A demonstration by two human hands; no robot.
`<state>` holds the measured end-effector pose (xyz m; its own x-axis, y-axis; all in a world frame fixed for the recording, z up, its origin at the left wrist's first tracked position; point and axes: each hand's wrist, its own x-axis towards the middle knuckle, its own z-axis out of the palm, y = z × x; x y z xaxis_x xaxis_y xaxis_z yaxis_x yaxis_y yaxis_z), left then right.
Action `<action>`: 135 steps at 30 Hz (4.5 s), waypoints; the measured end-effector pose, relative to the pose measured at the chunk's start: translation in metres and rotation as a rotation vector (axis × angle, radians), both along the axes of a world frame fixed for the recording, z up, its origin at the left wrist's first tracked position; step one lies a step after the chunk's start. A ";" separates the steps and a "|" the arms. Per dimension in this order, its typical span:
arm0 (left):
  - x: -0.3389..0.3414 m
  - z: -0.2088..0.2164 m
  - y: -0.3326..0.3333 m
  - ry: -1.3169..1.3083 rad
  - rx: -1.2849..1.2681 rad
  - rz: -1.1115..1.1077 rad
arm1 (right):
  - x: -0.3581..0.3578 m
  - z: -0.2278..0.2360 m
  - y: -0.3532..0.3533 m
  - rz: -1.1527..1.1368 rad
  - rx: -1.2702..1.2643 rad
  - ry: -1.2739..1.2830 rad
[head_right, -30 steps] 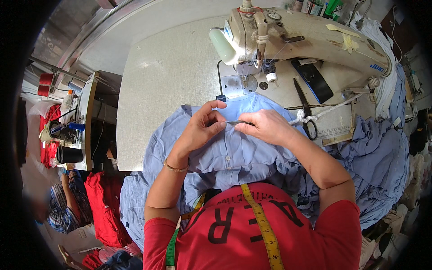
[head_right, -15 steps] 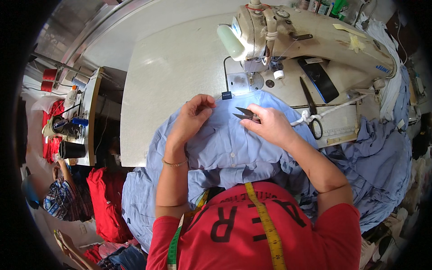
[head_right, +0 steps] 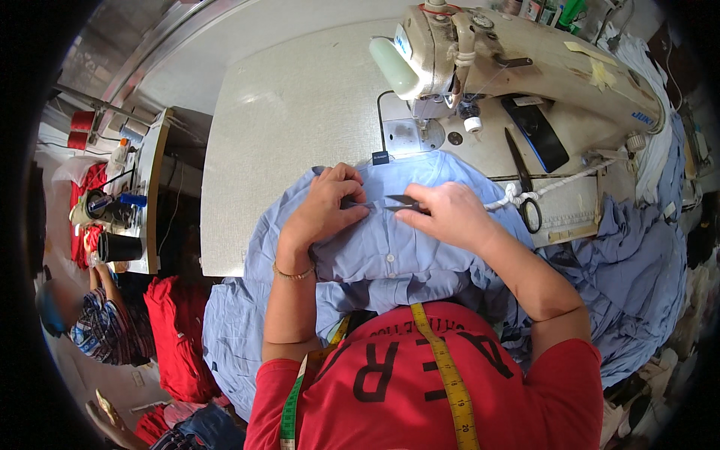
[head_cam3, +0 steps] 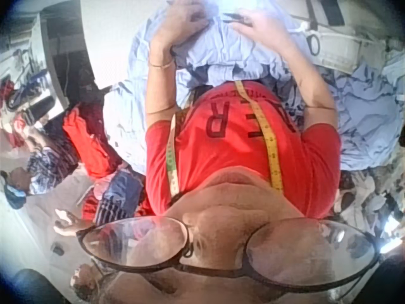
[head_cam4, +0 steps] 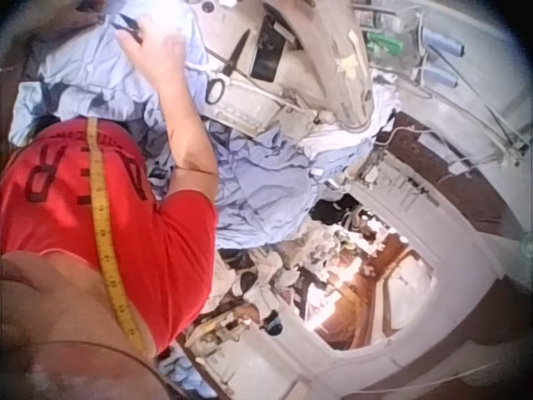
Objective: The person picks up a light blue shirt, lays it on a table, and uses a small tool to trim loose threads near the collar and buttons.
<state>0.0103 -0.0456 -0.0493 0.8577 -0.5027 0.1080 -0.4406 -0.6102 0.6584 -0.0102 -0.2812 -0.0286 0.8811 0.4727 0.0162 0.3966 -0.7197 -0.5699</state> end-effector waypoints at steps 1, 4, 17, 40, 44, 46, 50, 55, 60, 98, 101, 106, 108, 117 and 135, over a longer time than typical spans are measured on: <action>0.000 0.000 0.000 -0.006 -0.009 -0.001 | 0.000 0.002 0.003 0.047 -0.039 -0.030; 0.001 -0.002 0.000 0.001 -0.034 -0.015 | 0.002 0.005 0.009 0.087 -0.118 -0.017; 0.005 -0.001 -0.001 0.079 -0.202 -0.085 | 0.006 0.007 0.009 0.104 -0.172 -0.045; 0.003 -0.002 -0.002 0.296 -0.277 -0.023 | 0.007 0.010 0.009 0.114 -0.192 -0.060; 0.004 -0.007 -0.003 0.378 -0.361 0.008 | 0.006 0.009 0.009 0.110 -0.207 -0.107; 0.004 -0.005 -0.003 0.413 -0.372 0.020 | 0.005 0.008 0.009 0.112 -0.212 -0.128; 0.004 -0.006 -0.004 0.401 -0.379 0.027 | 0.004 0.007 0.010 0.116 -0.235 -0.164; 0.003 -0.005 -0.004 0.440 -0.393 0.037 | 0.004 0.008 0.010 0.128 -0.229 -0.159; 0.004 -0.004 -0.003 0.509 -0.442 0.022 | 0.005 0.003 0.008 0.150 -0.187 -0.188; 0.001 0.004 -0.006 0.577 -0.603 -0.016 | 0.015 0.000 0.004 0.151 -0.035 0.045; 0.001 0.005 -0.007 0.598 -0.614 -0.003 | 0.015 -0.001 0.004 0.152 -0.026 0.056; 0.001 0.004 -0.006 0.597 -0.615 -0.010 | 0.016 -0.003 0.004 0.138 -0.006 0.053; 0.002 0.003 -0.006 0.596 -0.621 -0.009 | 0.015 -0.006 0.003 0.089 0.064 0.023; 0.004 -0.011 -0.004 0.193 -0.294 0.050 | 0.010 0.023 -0.050 -0.467 -0.073 -0.190; 0.010 -0.013 -0.007 0.270 -0.569 0.283 | 0.000 -0.014 -0.100 -0.383 -0.004 -0.517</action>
